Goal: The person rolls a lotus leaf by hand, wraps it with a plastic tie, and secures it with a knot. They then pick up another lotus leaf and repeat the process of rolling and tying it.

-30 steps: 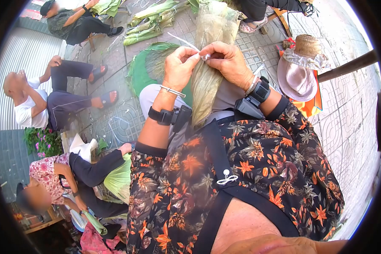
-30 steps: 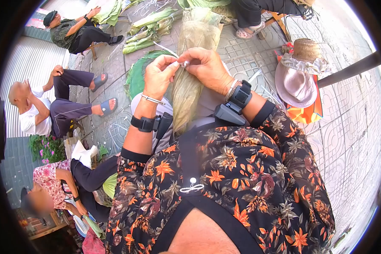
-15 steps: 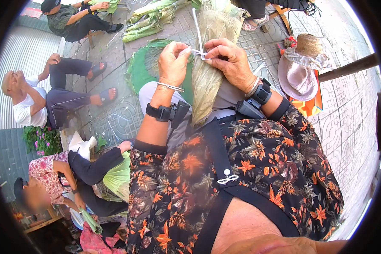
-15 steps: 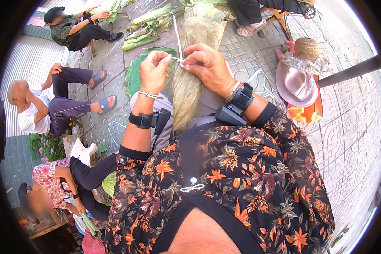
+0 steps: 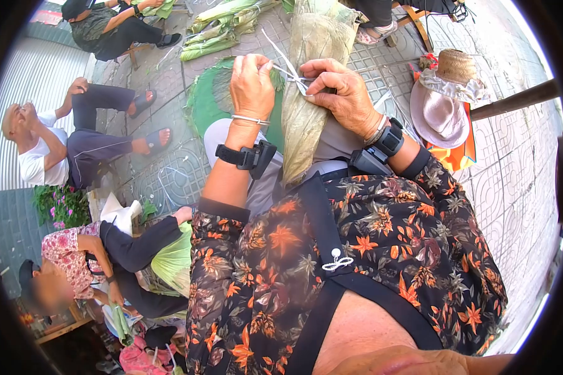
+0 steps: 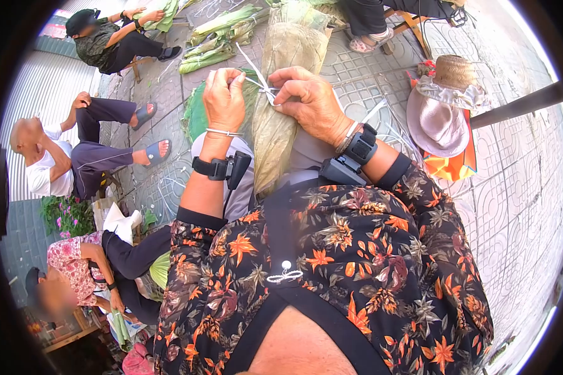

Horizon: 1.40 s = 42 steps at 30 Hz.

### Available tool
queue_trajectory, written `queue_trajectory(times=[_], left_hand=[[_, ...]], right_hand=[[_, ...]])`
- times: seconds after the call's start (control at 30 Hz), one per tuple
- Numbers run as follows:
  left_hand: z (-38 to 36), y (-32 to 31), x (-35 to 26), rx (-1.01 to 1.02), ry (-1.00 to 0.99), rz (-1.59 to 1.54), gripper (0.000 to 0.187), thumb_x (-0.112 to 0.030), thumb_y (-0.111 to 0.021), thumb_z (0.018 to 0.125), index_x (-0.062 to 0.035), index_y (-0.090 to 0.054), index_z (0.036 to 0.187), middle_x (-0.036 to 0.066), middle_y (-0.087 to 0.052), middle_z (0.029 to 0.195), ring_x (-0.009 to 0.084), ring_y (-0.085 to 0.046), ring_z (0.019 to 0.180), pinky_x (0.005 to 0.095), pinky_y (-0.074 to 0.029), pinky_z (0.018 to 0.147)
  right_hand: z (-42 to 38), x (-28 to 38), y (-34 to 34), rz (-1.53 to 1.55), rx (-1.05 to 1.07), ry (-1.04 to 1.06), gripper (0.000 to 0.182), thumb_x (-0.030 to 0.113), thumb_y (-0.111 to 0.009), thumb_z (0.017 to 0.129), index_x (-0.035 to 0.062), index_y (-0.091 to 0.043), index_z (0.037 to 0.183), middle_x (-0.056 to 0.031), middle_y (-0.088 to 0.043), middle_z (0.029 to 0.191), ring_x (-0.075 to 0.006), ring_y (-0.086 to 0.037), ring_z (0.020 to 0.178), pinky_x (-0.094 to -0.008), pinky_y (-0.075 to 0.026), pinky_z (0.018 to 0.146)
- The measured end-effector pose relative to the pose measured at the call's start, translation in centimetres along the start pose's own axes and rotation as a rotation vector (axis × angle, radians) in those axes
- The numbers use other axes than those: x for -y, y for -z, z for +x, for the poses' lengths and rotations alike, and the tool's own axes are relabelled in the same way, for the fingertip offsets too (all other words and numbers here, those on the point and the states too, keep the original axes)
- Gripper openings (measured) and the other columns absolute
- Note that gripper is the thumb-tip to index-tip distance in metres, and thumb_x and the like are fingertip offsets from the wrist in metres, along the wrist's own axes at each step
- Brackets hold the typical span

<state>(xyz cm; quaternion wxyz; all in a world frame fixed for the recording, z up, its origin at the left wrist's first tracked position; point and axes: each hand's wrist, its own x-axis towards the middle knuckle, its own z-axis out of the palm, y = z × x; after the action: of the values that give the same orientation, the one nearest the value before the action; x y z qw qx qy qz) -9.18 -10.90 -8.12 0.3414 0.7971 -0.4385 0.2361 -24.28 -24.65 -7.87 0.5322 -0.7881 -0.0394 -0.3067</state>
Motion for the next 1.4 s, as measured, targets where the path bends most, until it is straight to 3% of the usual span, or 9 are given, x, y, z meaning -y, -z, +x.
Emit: queue_trajectory(times=[0.1, 0.3, 0.4, 0.53, 0.6, 0.8, 0.97, 1.2, 1.4], left_hand=[[-0.8, -0.2, 0.0, -0.034, 0.216, -0.140, 0.021, -0.019, -0.065, 0.085, -0.0017, -0.058, 0.095, 0.009, -0.059, 0.081, 0.0171, -0.061, 0.068, 0.0278, -0.051, 0.054], [-2.6, 4.5, -1.7, 0.857, 0.928, -0.780, 0.050, -0.043, -0.068, 0.081, -0.0009, -0.057, 0.106, 0.007, -0.061, 0.092, 0.0122, -0.061, 0.073, 0.0247, -0.052, 0.054], [-3.0, 5.3, -4.0, 0.891, 0.956, -1.071, 0.042, -0.031, -0.070, 0.082, -0.0009, -0.057, 0.109, 0.006, -0.062, 0.097, 0.0114, -0.060, 0.078, 0.0248, -0.051, 0.063], [-3.7, 4.1, -2.7, 0.677, 0.913, -1.147, 0.035, -0.013, -0.067, 0.083, 0.0030, -0.056, 0.112, 0.007, -0.063, 0.102, 0.0115, -0.060, 0.087, 0.0247, -0.049, 0.077], [-3.2, 3.9, -2.7, 0.506, 0.916, -1.225, 0.033, -0.014, -0.068, 0.083, 0.0032, -0.057, 0.109, 0.006, -0.063, 0.099, 0.0106, -0.060, 0.082, 0.0238, -0.050, 0.072], [-0.8, 3.4, -4.3, 0.157, 0.916, -1.403, 0.030, -0.009, -0.064, 0.086, 0.0034, -0.055, 0.112, 0.008, -0.063, 0.102, 0.0132, -0.060, 0.089, 0.0275, -0.049, 0.079], [-1.4, 1.4, -5.2, -0.013, 0.857, -1.328, 0.032, -0.007, -0.063, 0.087, 0.0023, -0.053, 0.116, 0.009, -0.061, 0.109, 0.0156, -0.059, 0.095, 0.0289, -0.047, 0.083], [-2.9, 0.2, -5.2, 0.096, 0.858, -1.494, 0.042, -0.011, -0.062, 0.088, -0.0037, -0.045, 0.125, 0.007, -0.057, 0.114, 0.0187, -0.057, 0.100, 0.0329, -0.047, 0.087], [-2.6, -0.7, -6.3, 0.121, 0.915, -1.611, 0.042, -0.005, -0.062, 0.086, -0.0024, -0.044, 0.124, 0.009, -0.057, 0.112, 0.0212, -0.058, 0.100, 0.0345, -0.049, 0.087]], right_hand=[[0.1, 0.2, 0.1, -0.006, -0.006, 0.005, 0.015, -0.001, -0.071, 0.068, 0.0042, -0.062, 0.078, -0.0088, -0.062, 0.107, -0.0223, -0.062, 0.095, -0.0307, -0.050, 0.080], [0.1, 1.2, 0.3, 0.070, -0.039, -0.121, 0.016, 0.000, -0.069, 0.068, 0.0043, -0.061, 0.081, -0.0090, -0.062, 0.105, -0.0217, -0.061, 0.095, -0.0292, -0.047, 0.081], [0.2, 1.6, 0.5, 0.090, -0.023, -0.143, 0.016, 0.001, -0.069, 0.068, 0.0032, -0.061, 0.082, -0.0093, -0.062, 0.105, -0.0210, -0.060, 0.094, -0.0293, -0.046, 0.081], [0.3, 2.1, 0.7, 0.034, -0.127, -0.098, 0.018, 0.003, -0.071, 0.069, 0.0029, -0.062, 0.085, -0.0107, -0.062, 0.103, -0.0204, -0.061, 0.090, -0.0293, -0.047, 0.079], [0.1, 1.5, 1.0, -0.016, -0.204, -0.098, 0.028, 0.010, -0.073, 0.070, 0.0027, -0.063, 0.095, -0.0120, -0.063, 0.102, -0.0198, -0.061, 0.088, -0.0296, -0.048, 0.077], [-0.3, 1.0, -0.2, 0.452, 0.034, -0.566, 0.061, 0.031, -0.072, 0.078, -0.0055, -0.051, 0.121, -0.0177, -0.059, 0.115, -0.0226, -0.057, 0.106, -0.0339, -0.045, 0.090], [0.3, 3.7, 0.8, 0.421, 0.089, -0.564, 0.067, 0.033, -0.071, 0.080, -0.0058, -0.045, 0.128, -0.0224, -0.055, 0.120, -0.0245, -0.051, 0.114, -0.0355, -0.040, 0.097], [-0.4, 3.0, 0.7, 0.424, -0.027, -0.560, 0.054, 0.016, -0.074, 0.077, -0.0067, -0.049, 0.119, -0.0142, -0.062, 0.104, -0.0184, -0.058, 0.095, -0.0314, -0.047, 0.084], [-0.5, 3.9, 0.7, 0.312, -0.064, -0.526, 0.051, 0.015, -0.074, 0.077, -0.0042, -0.051, 0.118, -0.0125, -0.063, 0.104, -0.0170, -0.058, 0.095, -0.0306, -0.047, 0.083]])
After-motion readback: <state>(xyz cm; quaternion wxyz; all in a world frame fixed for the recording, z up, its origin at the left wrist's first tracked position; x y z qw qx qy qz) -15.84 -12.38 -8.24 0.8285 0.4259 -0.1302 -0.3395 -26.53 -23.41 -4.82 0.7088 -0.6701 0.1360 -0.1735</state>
